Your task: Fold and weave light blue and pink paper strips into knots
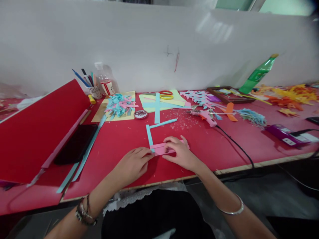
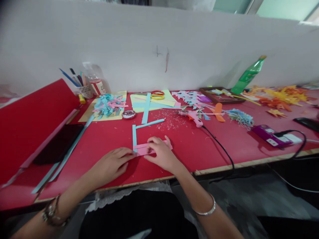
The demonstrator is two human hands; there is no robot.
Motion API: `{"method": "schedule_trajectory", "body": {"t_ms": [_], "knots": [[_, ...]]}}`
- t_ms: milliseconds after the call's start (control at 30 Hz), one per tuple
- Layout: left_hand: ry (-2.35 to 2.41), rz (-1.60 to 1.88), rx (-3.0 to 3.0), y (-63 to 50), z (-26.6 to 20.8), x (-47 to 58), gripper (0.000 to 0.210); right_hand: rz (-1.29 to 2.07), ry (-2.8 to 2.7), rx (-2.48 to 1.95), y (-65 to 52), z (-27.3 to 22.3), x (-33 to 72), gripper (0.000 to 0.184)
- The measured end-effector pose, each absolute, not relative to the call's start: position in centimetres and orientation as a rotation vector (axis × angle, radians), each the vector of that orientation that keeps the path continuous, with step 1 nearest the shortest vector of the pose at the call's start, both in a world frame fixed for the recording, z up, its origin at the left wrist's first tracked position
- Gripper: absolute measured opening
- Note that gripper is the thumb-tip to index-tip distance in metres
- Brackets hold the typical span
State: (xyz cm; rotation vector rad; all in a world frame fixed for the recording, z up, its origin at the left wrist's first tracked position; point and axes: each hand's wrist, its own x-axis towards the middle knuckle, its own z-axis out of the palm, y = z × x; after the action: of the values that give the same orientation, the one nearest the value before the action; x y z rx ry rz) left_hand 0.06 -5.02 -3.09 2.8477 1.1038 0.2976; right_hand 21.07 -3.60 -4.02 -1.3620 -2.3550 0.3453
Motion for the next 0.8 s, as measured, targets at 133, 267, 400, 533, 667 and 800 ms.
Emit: {"method": "schedule_trajectory", "body": {"t_ms": [133,267,400,533,667,800], "knots": [[1.151,0.360,2.737,-4.6,-2.7,0.8,0.029,0.307,-2.305,-1.426,-3.8,-4.3,21.4,0.024],[1.228,0.403,2.700,-4.1,-2.6,1.4,0.018,0.288,-2.260,-1.448,-4.1,-4.4,21.6,0.027],[1.151,0.348,2.736,-3.5,-2.6,1.5,0.013,0.329,-2.235,-1.468,-4.5,-4.4,21.5,0.026],[1.174,0.329,2.748,-3.5,-2.4,1.6,0.011,0.313,-2.222,-1.470,-4.8,-4.3,21.4,0.025],[1.239,0.309,2.754,-3.9,-2.1,1.9,0.009,0.293,-2.208,-1.483,-4.9,-4.3,21.4,0.020],[1.263,0.320,2.734,-4.1,-2.4,2.0,0.010,0.182,-2.174,-1.529,-4.9,-4.2,21.3,0.020]]}}
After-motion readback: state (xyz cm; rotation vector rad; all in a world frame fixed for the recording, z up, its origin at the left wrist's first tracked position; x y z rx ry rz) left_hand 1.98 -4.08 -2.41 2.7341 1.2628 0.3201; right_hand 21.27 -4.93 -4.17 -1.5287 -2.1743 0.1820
